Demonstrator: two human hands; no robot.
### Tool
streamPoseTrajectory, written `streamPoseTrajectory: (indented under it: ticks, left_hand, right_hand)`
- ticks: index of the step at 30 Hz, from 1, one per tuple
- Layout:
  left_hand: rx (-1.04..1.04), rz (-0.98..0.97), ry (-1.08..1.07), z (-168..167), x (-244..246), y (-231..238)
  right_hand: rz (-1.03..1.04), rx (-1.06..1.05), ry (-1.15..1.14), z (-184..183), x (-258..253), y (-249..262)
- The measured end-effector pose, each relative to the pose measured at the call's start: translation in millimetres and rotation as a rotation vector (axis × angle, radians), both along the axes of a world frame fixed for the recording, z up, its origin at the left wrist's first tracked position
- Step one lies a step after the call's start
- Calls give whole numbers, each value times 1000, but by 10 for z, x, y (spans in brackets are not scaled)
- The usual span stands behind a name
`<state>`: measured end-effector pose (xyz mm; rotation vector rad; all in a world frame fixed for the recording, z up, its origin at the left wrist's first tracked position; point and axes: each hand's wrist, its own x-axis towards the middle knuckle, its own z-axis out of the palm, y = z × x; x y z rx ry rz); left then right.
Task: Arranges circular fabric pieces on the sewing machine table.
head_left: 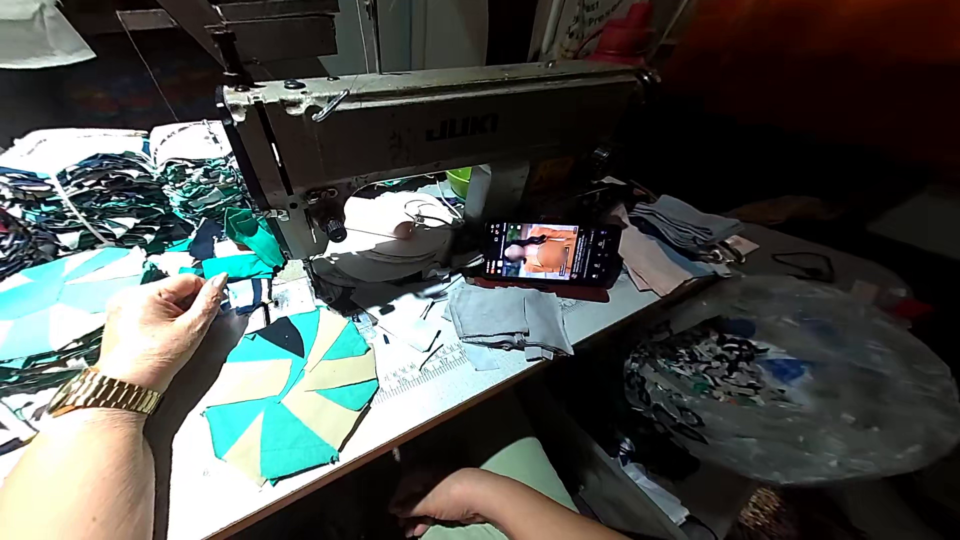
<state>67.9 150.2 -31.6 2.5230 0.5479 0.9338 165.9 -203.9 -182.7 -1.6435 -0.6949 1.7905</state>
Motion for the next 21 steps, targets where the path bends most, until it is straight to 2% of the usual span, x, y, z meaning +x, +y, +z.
streamPoseTrajectory:
  ticks: [10, 21]
  left_hand:
    - [11, -57, 24, 42, -4, -55]
    - [-58, -370, 87, 137, 32, -250]
  right_hand:
    - [-10, 1, -8, -36, -7, -5]
    - [3, -13, -8, -17, -1, 10]
